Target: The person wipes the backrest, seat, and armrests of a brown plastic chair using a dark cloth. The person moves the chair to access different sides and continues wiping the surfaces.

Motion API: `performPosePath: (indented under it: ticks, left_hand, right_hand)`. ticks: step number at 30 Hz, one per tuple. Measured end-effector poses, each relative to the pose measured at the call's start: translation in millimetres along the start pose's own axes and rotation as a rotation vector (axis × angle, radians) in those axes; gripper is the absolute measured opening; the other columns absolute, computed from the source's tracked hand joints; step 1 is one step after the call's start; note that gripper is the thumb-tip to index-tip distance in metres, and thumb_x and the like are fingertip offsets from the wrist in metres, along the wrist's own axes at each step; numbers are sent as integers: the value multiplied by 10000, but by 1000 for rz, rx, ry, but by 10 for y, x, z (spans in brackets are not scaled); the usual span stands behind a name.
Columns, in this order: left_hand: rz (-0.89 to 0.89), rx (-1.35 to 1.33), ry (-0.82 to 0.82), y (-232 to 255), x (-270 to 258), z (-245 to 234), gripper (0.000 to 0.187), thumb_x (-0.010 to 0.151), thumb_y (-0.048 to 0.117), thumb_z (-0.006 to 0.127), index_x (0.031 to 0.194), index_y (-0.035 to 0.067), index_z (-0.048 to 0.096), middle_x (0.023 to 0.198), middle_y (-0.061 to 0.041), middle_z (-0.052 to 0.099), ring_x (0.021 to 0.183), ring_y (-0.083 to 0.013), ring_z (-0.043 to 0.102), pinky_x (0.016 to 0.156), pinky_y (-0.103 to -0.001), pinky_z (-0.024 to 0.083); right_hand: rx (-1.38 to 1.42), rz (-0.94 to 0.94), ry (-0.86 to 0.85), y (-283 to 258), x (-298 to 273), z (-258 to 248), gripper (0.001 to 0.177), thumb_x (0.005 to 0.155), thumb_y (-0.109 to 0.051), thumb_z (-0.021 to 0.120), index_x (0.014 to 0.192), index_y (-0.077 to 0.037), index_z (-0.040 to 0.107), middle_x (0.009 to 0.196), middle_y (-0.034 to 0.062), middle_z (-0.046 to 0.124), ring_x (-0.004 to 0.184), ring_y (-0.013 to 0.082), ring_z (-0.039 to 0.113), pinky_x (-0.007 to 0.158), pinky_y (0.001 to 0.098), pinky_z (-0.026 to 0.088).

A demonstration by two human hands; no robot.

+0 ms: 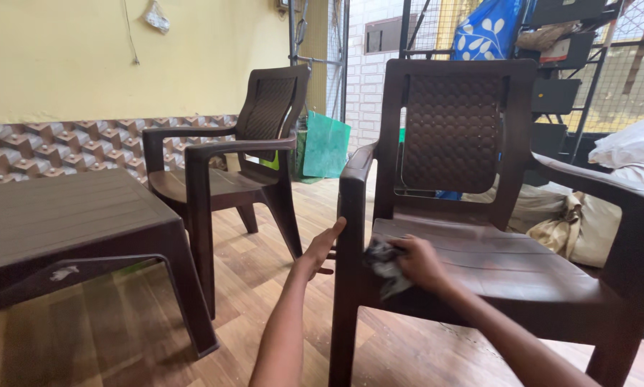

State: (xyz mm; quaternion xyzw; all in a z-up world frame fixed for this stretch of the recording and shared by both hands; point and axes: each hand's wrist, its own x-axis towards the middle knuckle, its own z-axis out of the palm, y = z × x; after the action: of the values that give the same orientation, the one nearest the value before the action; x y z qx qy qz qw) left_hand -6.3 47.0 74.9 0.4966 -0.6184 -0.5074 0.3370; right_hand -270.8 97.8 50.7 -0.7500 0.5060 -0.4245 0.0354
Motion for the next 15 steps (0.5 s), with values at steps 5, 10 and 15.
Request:
performPosePath:
  ticks: [5,10,15]
  left_hand:
    - [28,-149,11,-113,24,5,1124,632,946,471,1530,269,473,1381,-160,616,1183,-328,628,951,-561,518]
    - [65,-246,85,-303,254,100,988,710,914,471,1398,223,626,1306,-171,649,1092,-338,650,889,-540,572]
    - [110,-349,32,-664,626,55,991,842,896,260,1491,192,515,1353,-124,635,1124,-269,639,903,-521,542]
  right_hand:
    - [56,-435,299,-1108,342,-26,670,745,118,618,1395,-33,555,1307,192,581,1142,381,658,942,409,604]
    - [-22,-445,577,-1355,579,-55,569,806,77,643,1363,-23,586,1373,159,594,1241,353,649,1053,427,565]
    - [-777,-635,118,-1261,215,390,573,869,-133,722,1396,36,573,1508,219,478,1349,352,429,1104,469,373]
